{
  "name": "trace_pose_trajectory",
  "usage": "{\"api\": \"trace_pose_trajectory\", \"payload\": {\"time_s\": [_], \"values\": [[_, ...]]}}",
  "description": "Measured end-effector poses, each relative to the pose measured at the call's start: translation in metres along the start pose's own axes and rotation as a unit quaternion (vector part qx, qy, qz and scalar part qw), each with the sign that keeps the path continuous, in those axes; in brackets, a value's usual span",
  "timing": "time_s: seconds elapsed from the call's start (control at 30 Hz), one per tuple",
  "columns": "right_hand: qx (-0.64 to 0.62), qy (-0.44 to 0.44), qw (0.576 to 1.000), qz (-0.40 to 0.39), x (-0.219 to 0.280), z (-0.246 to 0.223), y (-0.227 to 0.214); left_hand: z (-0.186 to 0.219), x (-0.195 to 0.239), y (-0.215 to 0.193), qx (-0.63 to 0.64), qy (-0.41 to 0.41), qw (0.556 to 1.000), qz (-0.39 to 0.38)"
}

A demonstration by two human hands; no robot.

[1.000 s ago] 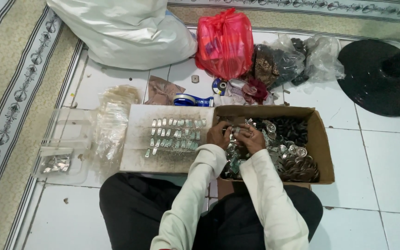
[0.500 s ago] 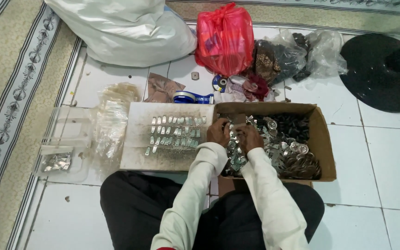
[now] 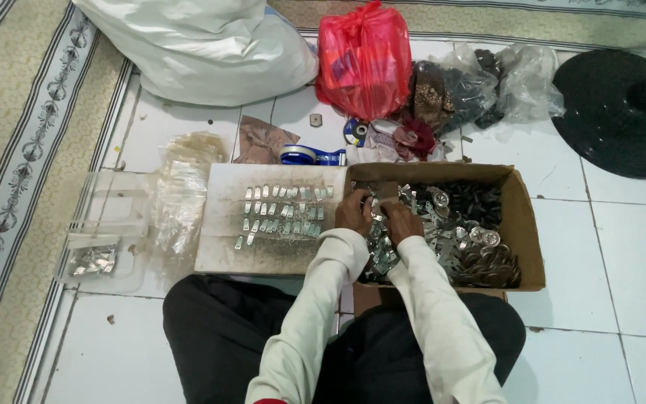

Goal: The person sits on the floor and repeatedly picks small metal pieces from a cardboard box, then places them onto a white board. The person continues this process throughout the clip, organizing the pieces into rows on the board.

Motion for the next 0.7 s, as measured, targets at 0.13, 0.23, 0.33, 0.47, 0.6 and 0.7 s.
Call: {"api": "trace_pose_trajectory", "payload": {"time_s": [0.13,0.23,0.33,0.47,0.6,0.7], "values": [[-0.003,-0.002,1.0,-0.01,0.0,-0.005,-0.007,-0.003,0.0,0.001,0.012,-0.005,1.0,0.002],[0.015,0.003,1.0,0.003,0.002,-0.02,-0.027,0.001,-0.002,-0.002,0.005,-0.006,1.0,0.003],[-0.004,0.031,1.0,0.001,0.005,-0.017,-0.028,0.005,0.0,-0.002,0.022,0.0,1.0,0.0],[-0.039,-0.003,0.999,0.017,0.002,-0.01,-0.012,0.0,0.0,0.002,0.002,-0.004,1.0,-0.005],[-0.074,0.032,0.996,-0.026,-0.005,0.013,0.025,-0.008,-0.001,0.007,0.001,0.002,1.0,0.0],[-0.171,0.093,0.981,-0.008,-0.001,0.027,0.028,0.005,0.001,-0.002,0.003,0.008,1.0,-0.009]]}}
Point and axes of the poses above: each hand's wrist, its own x-axis away from the middle knuckle, its own y-axis out of the palm, z = x × y, the point moved 7 cm from there along -x, towards the middle knuckle, and after that the axes turned 9 degrees about -y, right-handed, at the moved point
